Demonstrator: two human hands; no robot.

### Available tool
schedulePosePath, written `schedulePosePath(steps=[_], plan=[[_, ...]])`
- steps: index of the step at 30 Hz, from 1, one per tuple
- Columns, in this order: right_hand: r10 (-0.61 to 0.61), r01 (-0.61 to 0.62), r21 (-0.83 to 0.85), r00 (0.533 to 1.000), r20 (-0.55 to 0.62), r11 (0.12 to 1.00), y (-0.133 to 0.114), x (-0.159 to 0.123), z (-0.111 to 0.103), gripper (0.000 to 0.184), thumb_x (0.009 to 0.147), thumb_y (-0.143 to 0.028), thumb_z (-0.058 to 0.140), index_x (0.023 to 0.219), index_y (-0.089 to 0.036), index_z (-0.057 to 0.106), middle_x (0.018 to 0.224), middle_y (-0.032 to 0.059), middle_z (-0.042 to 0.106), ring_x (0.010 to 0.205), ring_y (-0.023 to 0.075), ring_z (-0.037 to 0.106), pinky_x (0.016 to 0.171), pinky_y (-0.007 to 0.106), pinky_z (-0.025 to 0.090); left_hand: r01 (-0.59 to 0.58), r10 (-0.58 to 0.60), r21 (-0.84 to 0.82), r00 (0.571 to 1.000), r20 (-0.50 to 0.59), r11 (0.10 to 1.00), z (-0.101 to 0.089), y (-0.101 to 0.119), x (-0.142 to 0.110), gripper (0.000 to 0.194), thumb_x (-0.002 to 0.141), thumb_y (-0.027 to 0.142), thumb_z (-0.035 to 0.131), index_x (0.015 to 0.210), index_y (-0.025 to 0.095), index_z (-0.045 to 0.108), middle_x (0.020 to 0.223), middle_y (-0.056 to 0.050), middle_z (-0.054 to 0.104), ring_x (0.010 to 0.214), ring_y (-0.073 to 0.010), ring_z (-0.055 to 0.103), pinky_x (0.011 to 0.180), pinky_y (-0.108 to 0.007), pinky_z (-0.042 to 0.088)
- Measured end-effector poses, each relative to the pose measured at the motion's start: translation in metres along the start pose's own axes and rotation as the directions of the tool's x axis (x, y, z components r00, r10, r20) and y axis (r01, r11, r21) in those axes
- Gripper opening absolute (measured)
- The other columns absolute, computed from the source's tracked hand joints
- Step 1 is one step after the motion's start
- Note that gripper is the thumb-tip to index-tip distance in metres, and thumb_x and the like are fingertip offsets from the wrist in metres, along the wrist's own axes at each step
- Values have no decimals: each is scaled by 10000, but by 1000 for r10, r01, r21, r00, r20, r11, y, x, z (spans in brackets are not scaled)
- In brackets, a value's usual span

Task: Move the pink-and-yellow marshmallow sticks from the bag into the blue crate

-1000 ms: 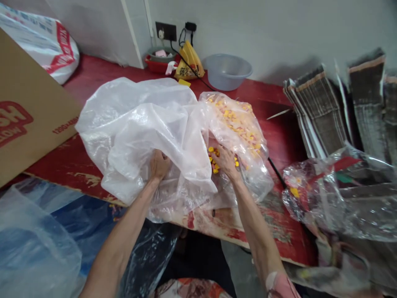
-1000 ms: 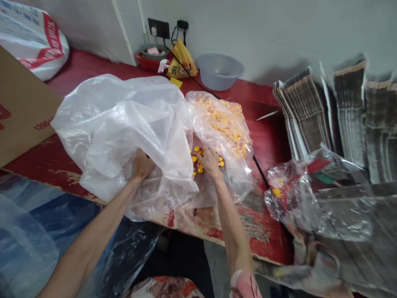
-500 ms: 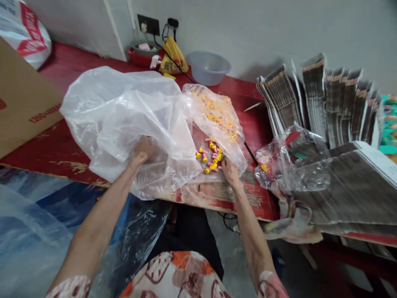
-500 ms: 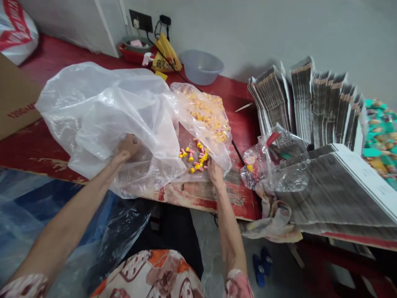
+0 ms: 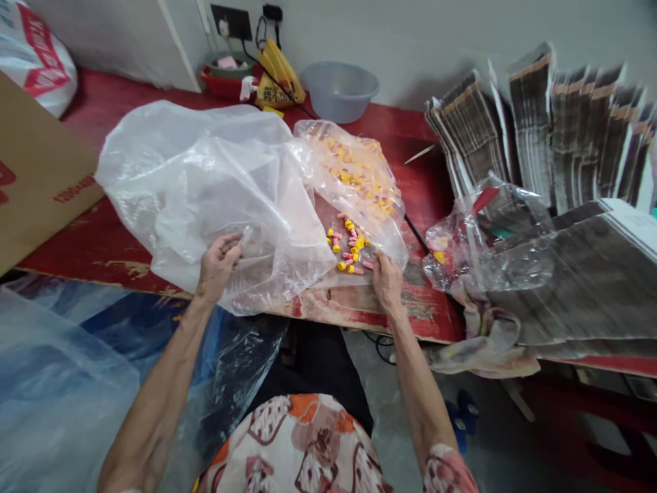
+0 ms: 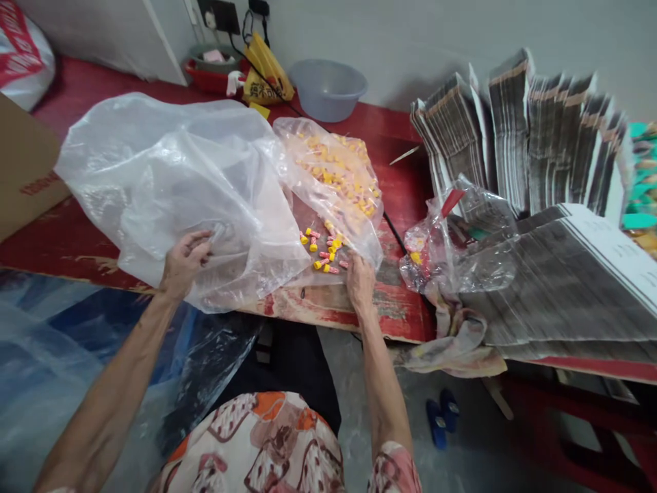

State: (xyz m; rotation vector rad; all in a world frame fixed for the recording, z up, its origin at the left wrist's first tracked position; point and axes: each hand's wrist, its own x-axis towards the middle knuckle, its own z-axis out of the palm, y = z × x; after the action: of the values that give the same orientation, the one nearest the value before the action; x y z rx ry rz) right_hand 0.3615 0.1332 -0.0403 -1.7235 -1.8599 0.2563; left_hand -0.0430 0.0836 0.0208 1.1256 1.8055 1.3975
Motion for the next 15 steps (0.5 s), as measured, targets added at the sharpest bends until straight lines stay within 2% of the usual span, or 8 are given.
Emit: schedulePosePath(steps=[2, 4, 8, 10, 12, 15], plan=[[-20, 23, 67, 999, -49, 997, 1, -3, -1, 403, 1055, -255, 426, 1308, -199, 734, 1231, 159, 751, 1104, 289, 691, 1012, 451, 559, -66, 68, -20, 995, 70, 998, 5, 4, -13, 464, 836, 493, 685, 1186, 193, 742, 813, -16, 661, 661, -156, 574, 584, -254, 470], [-64, 67, 102, 997, -31, 993, 3, -8, -1, 386, 1048, -281, 472, 1325, -213, 731, 1286, 163, 727, 1149, 294, 677, 1038, 464, 564, -136, 132, 8, 975, 179, 991, 14, 3, -22, 457, 865, 503, 679, 1198, 198, 753, 835, -16, 662, 699, -166, 608, 623, -265, 504], [-100, 98, 112, 995, 15, 989, 5, -20, 0, 379, 1028, -298, 502, 1298, -214, 755, 1246, 156, 742, 1157, 297, 667, 1066, 474, 555, -282, 166, 255, 904, 395, 925, 40, -12, -33, 307, 903, 353, 649, 1154, 213, 759, 835, -17, 677, 747, -199, 648, 753, -322, 582], [-59, 63, 127, 998, -35, 990, 6, -22, 0, 388, 1041, -318, 479, 1289, -208, 756, 1177, 141, 742, 1066, 279, 676, 1010, 447, 567, -375, 195, 396, 884, 425, 838, 50, -21, -34, 236, 880, 250, 664, 1095, 211, 753, 940, -63, 730, 892, -251, 693, 925, -396, 607], [-16, 27, 129, 996, -83, 991, 4, -21, -1, 384, 1045, -332, 478, 1285, -215, 753, 1211, 138, 725, 1028, 264, 673, 963, 423, 569, -447, 245, 472, 869, 429, 760, 57, -27, -33, 212, 869, 195, 679, 1071, 208, 742, 1091, -114, 747, 1067, -304, 698, 1069, -467, 577], [-11, 18, 105, 998, -68, 994, -1, -18, -3, 345, 1026, -316, 498, 1230, -224, 761, 1289, 148, 719, 1101, 276, 663, 996, 434, 558, -462, 261, 469, 863, 432, 752, 57, -27, -32, 226, 878, 157, 655, 1084, 214, 726, 1138, -114, 731, 1120, -307, 689, 1094, -473, 572]])
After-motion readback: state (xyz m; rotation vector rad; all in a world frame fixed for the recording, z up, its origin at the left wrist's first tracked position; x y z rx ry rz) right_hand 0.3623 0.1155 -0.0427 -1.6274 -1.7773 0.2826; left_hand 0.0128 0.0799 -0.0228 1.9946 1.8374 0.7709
